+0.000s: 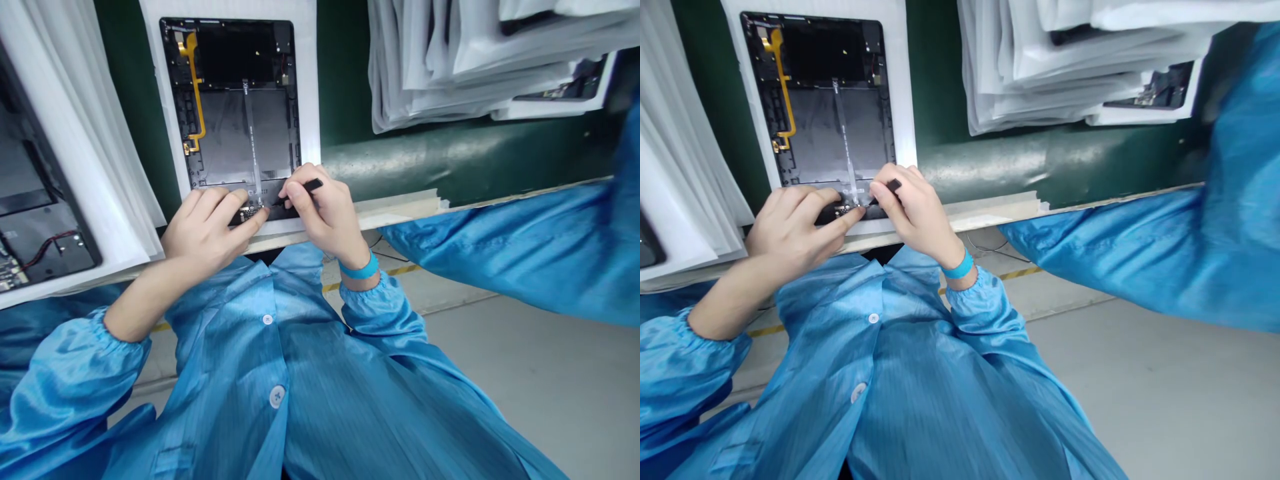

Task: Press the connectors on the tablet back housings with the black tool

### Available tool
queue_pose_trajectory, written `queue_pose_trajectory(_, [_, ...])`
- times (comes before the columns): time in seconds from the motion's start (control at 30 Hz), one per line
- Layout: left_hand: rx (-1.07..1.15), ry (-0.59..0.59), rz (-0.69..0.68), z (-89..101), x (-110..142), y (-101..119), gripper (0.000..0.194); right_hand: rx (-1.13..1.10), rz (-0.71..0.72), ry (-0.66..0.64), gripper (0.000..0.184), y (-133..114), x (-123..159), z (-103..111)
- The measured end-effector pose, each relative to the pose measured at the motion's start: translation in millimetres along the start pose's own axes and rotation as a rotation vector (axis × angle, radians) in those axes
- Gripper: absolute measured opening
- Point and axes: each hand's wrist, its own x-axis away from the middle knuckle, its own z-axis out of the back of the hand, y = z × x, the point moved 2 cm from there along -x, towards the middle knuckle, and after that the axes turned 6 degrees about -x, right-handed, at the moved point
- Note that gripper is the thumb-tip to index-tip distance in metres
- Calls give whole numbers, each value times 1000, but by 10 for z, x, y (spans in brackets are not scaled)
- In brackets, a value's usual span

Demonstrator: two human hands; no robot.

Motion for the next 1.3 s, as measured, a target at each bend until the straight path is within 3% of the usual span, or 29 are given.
queue_pose_trajectory(0.17, [154,-156,134,-54,7,-37,33,10,-12,-6,41,9,3,8])
queue_pose_trajectory(0.3, [108,-149,101,-43,-13,-60,35,10,-9,-3,40,18,11,17])
queue_pose_trajectory(0.47, [5,-27,5,-14,-19,-58,33,-12,16,2,36,0,17,25])
queue_pose_trajectory(0.63, [181,-139,146,-62,-20,-59,34,7,23,-9,37,5,20,17])
queue_pose_trajectory(0.73, [168,-179,155,-70,-29,-52,36,15,22,-13,36,12,21,13])
queue_pose_trajectory(0.97, [140,-86,88,-65,-16,-59,32,31,61,-19,30,-16,22,26])
queue_pose_trajectory(1.13, [-26,-2,10,-39,-39,-31,29,7,8,-21,31,-37,31,36])
queue_pose_trajectory(1.3, [-43,-13,2,-49,-44,-23,28,17,8,-26,32,-36,29,29])
